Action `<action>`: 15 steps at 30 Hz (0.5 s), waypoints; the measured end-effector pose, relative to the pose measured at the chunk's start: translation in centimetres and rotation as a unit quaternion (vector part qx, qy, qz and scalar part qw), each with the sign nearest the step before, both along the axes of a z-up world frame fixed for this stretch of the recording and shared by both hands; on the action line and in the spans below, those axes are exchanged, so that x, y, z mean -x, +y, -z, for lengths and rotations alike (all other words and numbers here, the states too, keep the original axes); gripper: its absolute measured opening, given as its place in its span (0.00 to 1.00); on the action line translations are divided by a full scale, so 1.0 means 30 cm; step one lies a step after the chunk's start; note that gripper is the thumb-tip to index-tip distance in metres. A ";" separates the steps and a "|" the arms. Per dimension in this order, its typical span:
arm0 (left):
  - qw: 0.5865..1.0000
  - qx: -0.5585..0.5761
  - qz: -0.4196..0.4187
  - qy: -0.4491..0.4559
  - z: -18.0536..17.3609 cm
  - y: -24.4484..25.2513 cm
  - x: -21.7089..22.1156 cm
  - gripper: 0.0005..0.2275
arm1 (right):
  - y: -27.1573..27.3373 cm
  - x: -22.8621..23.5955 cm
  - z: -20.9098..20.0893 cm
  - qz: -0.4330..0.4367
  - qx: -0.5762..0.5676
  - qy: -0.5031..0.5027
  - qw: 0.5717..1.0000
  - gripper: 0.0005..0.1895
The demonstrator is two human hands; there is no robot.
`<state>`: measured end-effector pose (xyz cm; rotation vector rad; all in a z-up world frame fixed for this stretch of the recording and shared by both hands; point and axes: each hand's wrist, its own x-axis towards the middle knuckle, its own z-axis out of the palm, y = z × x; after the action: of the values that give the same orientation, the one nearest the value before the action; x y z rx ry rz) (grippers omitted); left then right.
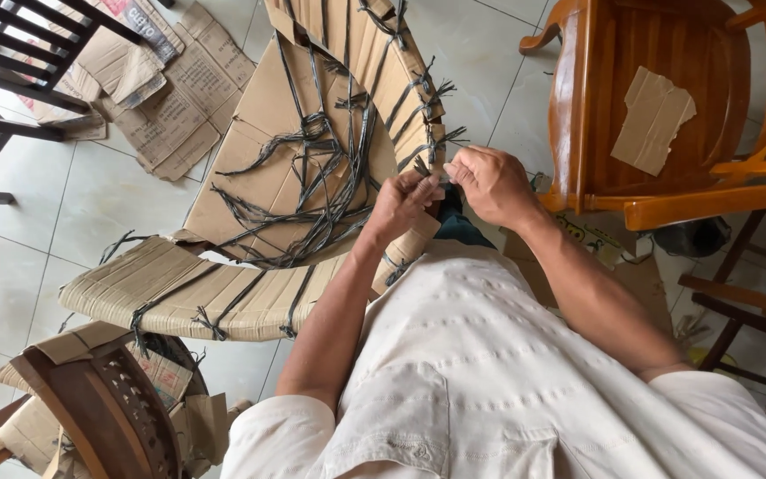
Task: Wrapping cardboard around a wooden chair frame and securing it with black plastic straps for protection.
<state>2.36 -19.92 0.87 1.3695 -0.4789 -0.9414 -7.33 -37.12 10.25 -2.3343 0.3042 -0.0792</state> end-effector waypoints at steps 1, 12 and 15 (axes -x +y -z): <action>1.000 0.000 0.001 0.001 0.024 0.001 0.005 0.14 | -0.005 0.006 -0.005 0.001 0.000 0.001 1.000 0.17; 0.998 -0.036 -0.038 0.041 0.035 -0.028 0.005 0.09 | -0.088 0.129 0.022 0.113 -0.133 -0.007 0.985 0.19; 0.994 -0.081 -0.017 -0.073 0.005 -0.012 -0.026 0.11 | -0.124 0.172 0.090 0.151 0.018 0.088 0.984 0.15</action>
<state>3.13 -20.29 0.73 1.5966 -0.4961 -0.8714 -12.51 -40.85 7.55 -2.3184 0.7501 -0.0263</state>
